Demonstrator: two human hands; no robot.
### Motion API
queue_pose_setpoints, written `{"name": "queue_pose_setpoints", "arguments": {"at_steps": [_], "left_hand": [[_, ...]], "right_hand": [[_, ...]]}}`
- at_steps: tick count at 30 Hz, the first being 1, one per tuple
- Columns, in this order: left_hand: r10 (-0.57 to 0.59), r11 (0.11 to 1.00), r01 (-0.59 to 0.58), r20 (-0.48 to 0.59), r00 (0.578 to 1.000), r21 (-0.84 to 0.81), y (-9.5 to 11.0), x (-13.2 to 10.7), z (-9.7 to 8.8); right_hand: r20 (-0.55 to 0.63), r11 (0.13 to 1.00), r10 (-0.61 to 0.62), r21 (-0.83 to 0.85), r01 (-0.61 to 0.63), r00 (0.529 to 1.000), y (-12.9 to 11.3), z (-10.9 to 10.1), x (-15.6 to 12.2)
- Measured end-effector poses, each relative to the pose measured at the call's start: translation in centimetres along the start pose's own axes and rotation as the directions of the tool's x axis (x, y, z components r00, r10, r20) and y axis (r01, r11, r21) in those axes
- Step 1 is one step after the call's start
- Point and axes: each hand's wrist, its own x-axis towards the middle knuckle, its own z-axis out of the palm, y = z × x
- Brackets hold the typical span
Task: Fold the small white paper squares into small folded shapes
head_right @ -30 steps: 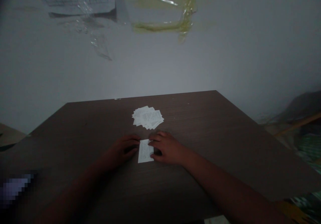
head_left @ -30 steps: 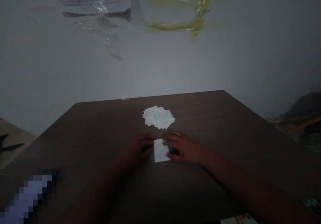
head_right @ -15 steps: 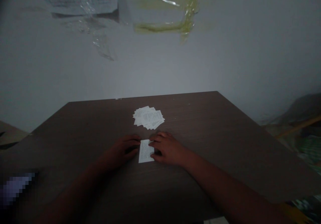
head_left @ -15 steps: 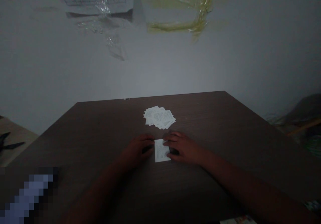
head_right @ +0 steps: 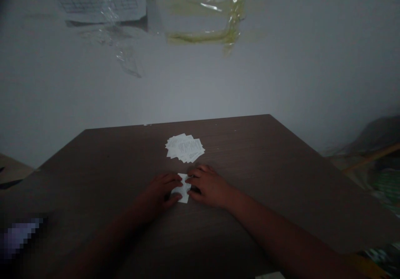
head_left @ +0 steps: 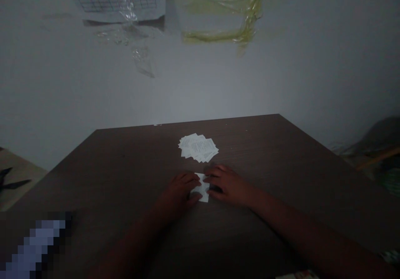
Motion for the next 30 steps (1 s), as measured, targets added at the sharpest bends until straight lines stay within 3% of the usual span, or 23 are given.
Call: {"name": "queue_pose_setpoints", "arguments": {"at_steps": [5,14,19,26,30], "left_hand": [[-0.033,0.999,0.032,0.034,0.999,0.021,-0.1,0.6,0.5],[-0.003,0.999,0.001,0.045,0.999,0.039,0.1,0.7,0.3],[0.021,0.998,-0.021,-0.001,1.000,0.061,0.1,0.7,0.5],[0.016,0.998,-0.016,0.003,1.000,0.064,0.0,0.7,0.8],[0.020,0.997,-0.021,0.013,1.000,0.074,0.0,0.9,0.7]], "right_hand": [[-0.051,0.993,0.101,-0.052,-0.104,0.994,-0.1,0.5,0.2],[-0.214,0.940,0.311,-0.074,-0.333,0.926,1.7,1.5,1.7],[-0.226,0.937,0.314,-0.080,-0.339,0.922,1.2,1.4,1.7],[-0.195,0.967,0.223,-0.080,-0.242,0.955,-0.5,1.9,0.9],[-0.236,0.936,0.338,-0.019,-0.352,0.911,0.8,1.6,1.9]]}}
